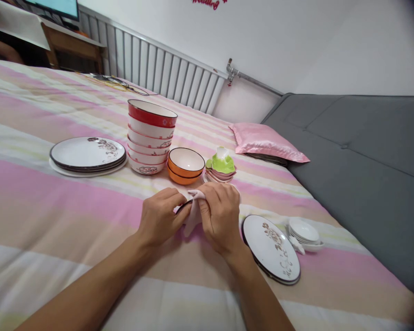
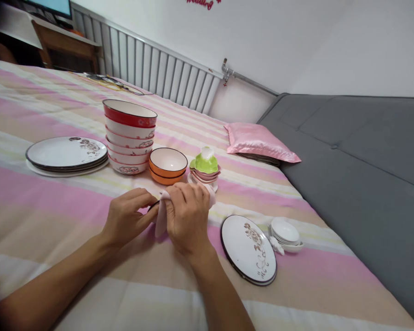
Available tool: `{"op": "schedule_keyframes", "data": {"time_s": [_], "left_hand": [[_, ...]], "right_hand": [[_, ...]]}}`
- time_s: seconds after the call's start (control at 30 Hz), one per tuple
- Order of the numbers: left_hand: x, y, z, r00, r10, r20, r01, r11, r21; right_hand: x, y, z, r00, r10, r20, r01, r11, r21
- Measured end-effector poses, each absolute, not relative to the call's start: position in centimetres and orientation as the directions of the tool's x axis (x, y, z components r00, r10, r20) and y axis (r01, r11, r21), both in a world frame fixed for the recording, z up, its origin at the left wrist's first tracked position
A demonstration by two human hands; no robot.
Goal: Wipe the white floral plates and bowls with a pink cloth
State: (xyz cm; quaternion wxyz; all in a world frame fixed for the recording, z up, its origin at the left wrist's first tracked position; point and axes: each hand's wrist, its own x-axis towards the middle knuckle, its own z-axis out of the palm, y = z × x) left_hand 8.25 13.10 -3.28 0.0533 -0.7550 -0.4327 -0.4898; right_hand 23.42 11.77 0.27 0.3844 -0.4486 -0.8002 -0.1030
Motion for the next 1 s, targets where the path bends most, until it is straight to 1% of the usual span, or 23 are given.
{"op": "schedule_keyframes", "data": {"time_s": [1.0], "left_hand": [[8.27,13.04,-3.22,0.136,0.611,0.780,0.709,-0.610,0.354]], "right_hand": [[23.42,11.77,0.26,-0.305,0.632,0.713,0.796,0.580,-0.174]]}}
